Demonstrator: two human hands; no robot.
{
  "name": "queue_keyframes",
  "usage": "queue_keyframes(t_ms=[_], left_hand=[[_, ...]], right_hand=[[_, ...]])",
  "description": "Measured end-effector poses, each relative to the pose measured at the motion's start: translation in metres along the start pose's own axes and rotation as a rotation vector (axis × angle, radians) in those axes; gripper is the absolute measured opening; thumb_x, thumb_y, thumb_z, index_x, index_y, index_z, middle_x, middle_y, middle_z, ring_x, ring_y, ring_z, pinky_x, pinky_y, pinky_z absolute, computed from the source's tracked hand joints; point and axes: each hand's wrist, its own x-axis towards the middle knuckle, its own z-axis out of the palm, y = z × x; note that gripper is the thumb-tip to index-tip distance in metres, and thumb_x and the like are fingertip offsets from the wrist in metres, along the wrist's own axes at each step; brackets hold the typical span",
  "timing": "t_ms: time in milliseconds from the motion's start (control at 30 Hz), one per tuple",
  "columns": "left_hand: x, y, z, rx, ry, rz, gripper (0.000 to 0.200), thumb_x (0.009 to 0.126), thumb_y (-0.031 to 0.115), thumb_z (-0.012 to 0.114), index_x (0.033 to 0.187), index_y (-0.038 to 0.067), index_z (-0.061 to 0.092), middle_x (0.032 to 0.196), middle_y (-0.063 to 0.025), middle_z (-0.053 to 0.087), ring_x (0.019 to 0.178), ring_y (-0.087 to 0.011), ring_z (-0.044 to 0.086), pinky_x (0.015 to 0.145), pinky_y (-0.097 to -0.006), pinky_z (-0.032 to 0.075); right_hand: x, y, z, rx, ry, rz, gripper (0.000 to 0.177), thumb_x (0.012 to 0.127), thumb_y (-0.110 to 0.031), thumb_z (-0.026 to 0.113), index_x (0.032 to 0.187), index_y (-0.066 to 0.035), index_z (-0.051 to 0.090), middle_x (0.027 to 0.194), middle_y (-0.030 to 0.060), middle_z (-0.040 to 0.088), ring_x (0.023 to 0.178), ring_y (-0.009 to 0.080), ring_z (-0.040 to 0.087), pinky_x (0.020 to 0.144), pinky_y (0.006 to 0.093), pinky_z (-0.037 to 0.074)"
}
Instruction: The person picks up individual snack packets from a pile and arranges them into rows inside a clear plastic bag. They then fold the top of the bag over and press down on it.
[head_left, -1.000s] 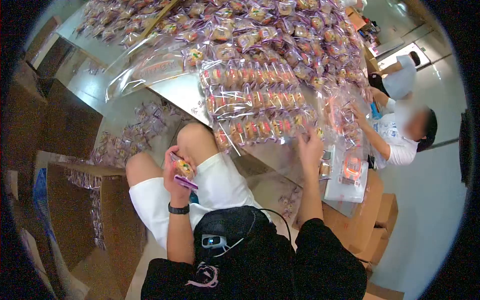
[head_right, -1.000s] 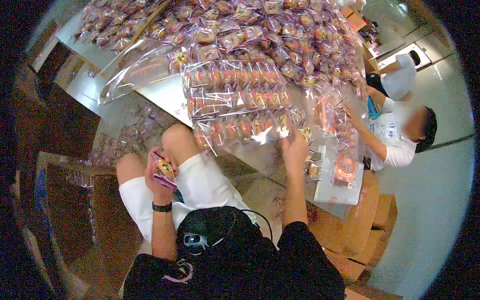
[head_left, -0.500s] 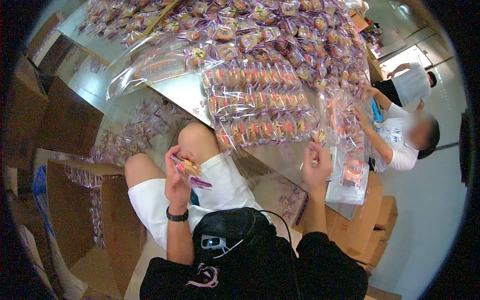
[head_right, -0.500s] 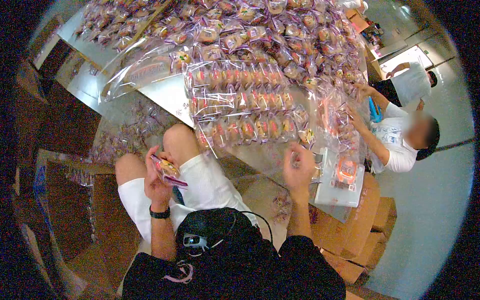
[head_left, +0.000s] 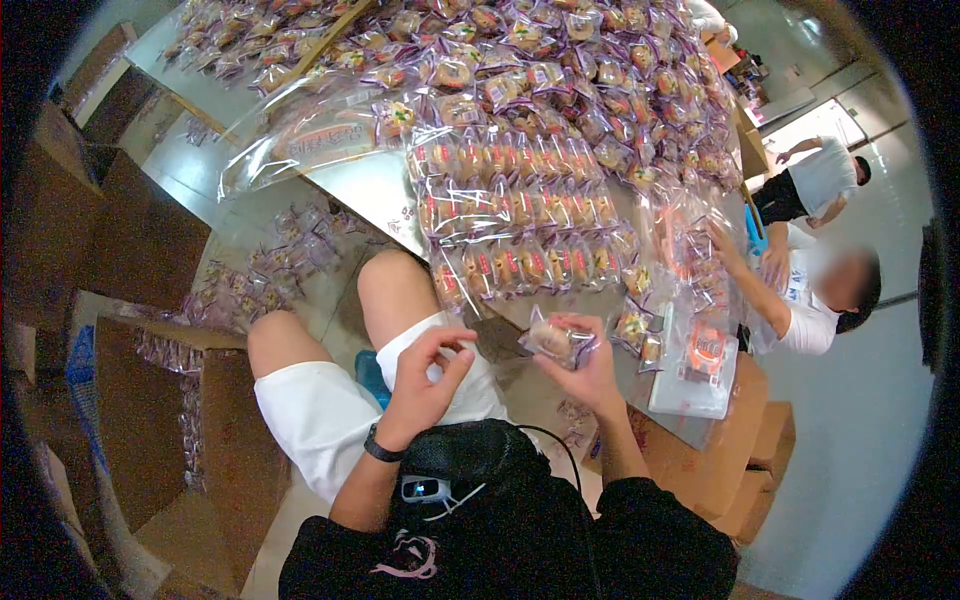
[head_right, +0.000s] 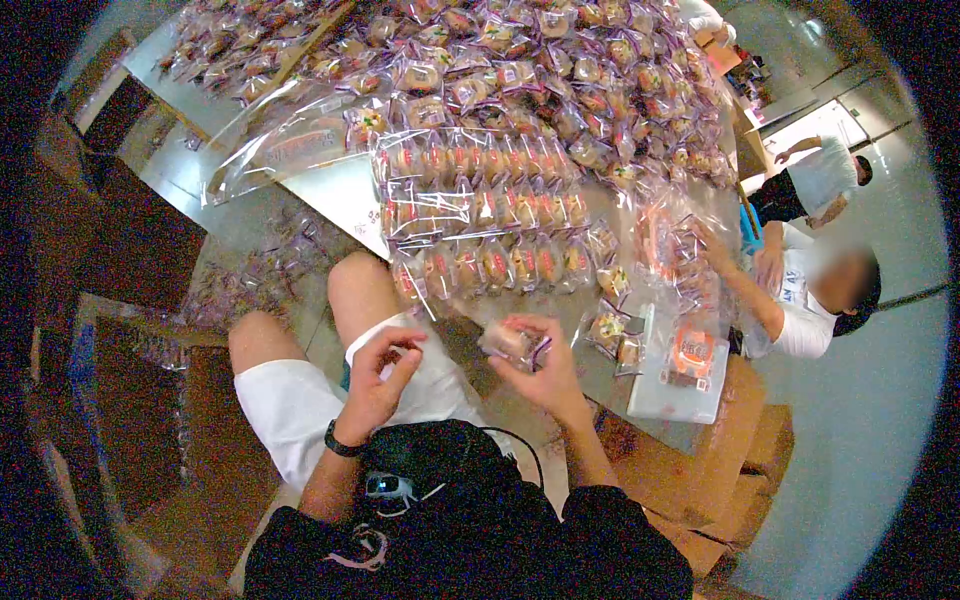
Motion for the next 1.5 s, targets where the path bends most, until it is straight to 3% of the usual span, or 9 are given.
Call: queue_keyframes(t_ms=[133, 167, 367, 633, 833, 1000, 1200, 1333, 1500], left_hand=[[0.006, 0.015, 0.021, 0.216, -0.277, 0.21, 0.037, 0.097, 0.022, 0.07, 0.129, 0.003, 0.066, 0.125, -0.0151, 0.069, 0.113, -0.028, 0.066, 0.095, -0.0359, 0.052], [0.011, 0.014, 0.024, 0.317, -0.347, 0.303, 0.048, 0.099, 0.029, 0.068, 0.135, -0.001, 0.059, 0.133, -0.0222, 0.063, 0.122, -0.036, 0.061, 0.104, -0.0437, 0.049], [0.035, 0.014, 0.053, 0.809, -0.358, 0.518, 0.063, 0.095, 0.028, 0.067, 0.143, -0.009, 0.048, 0.153, -0.0259, 0.045, 0.137, -0.0409, 0.048, 0.112, -0.0477, 0.042], [0.058, -0.003, 0.082, 1.184, -0.142, 0.599, 0.061, 0.09, 0.02, 0.064, 0.144, -0.004, 0.05, 0.154, -0.0191, 0.046, 0.138, -0.0338, 0.047, 0.109, -0.0427, 0.042], [0.083, 0.0, 0.091, 1.322, 0.085, 0.624, 0.055, 0.091, 0.018, 0.057, 0.142, -0.001, 0.055, 0.15, -0.0181, 0.052, 0.136, -0.0311, 0.051, 0.112, -0.0474, 0.038], [0.107, -0.015, 0.105, 1.326, 0.203, 0.576, 0.048, 0.091, 0.02, 0.06, 0.139, 0.016, 0.061, 0.132, -0.0081, 0.063, 0.131, -0.0301, 0.054, 0.114, -0.0578, 0.033], [0.112, -0.021, 0.094, 1.331, 0.252, 0.641, 0.03, 0.089, 0.022, 0.062, 0.117, 0.016, 0.07, 0.12, -0.0014, 0.067, 0.123, -0.0255, 0.058, 0.108, -0.0534, 0.038], [0.111, -0.021, 0.087, 1.315, 0.27, 0.641, 0.032, 0.087, 0.018, 0.065, 0.119, 0.016, 0.069, 0.117, -0.0004, 0.068, 0.122, -0.0246, 0.059, 0.106, -0.0519, 0.038], [0.112, -0.025, 0.09, 1.289, 0.242, 0.61, 0.038, 0.085, 0.018, 0.068, 0.122, 0.016, 0.07, 0.122, -0.0029, 0.067, 0.125, -0.0254, 0.057, 0.106, -0.054, 0.036]], right_hand=[[-0.004, 0.031, -0.007, 0.116, 0.119, 0.28, 0.066, 0.08, -0.006, 0.087, 0.133, -0.004, 0.046, 0.119, 0.0129, 0.067, 0.115, 0.0212, 0.064, 0.099, 0.0361, 0.052], [-0.004, 0.043, -0.004, 0.148, 0.138, 0.263, 0.066, 0.081, -0.005, 0.086, 0.133, -0.004, 0.045, 0.12, 0.0127, 0.067, 0.115, 0.0208, 0.064, 0.099, 0.0352, 0.053], [0.001, 0.073, 0.005, 0.353, 0.342, 0.063, 0.064, 0.082, -0.001, 0.084, 0.133, -0.006, 0.044, 0.127, 0.0112, 0.061, 0.113, 0.0194, 0.063, 0.095, 0.0335, 0.054], [0.003, 0.077, 0.005, 0.347, 0.426, 0.193, 0.059, 0.079, -0.008, 0.089, 0.124, -0.004, 0.051, 0.12, 0.009, 0.062, 0.107, 0.0188, 0.064, 0.097, 0.0349, 0.053], [0.017, 0.075, -0.004, -0.039, 0.401, -0.284, 0.061, 0.076, -0.013, 0.092, 0.121, -0.004, 0.052, 0.124, 0.0171, 0.064, 0.116, 0.0275, 0.065, 0.101, 0.0391, 0.051], [0.018, 0.082, -0.006, 0.049, 0.314, -0.238, 0.057, 0.076, -0.009, 0.09, 0.117, -0.007, 0.05, 0.129, 0.0207, 0.063, 0.126, 0.0319, 0.061, 0.108, 0.044, 0.047], [0.028, 0.097, 0.0, -0.024, 0.169, -0.429, 0.061, 0.074, -0.005, 0.087, 0.119, -0.009, 0.046, 0.134, 0.0233, 0.062, 0.127, 0.0346, 0.06, 0.109, 0.0457, 0.045], [0.028, 0.096, 0.0, 0.001, 0.183, -0.519, 0.065, 0.071, 0.0, 0.083, 0.127, -0.01, 0.05, 0.136, 0.0221, 0.061, 0.128, 0.0361, 0.059, 0.106, 0.0463, 0.047], [0.008, 0.079, -0.017, -0.337, 0.193, -0.433, 0.069, 0.069, 0.002, 0.081, 0.132, -0.01, 0.056, 0.139, 0.021, 0.054, 0.125, 0.0394, 0.058, 0.103, 0.0471, 0.05]])
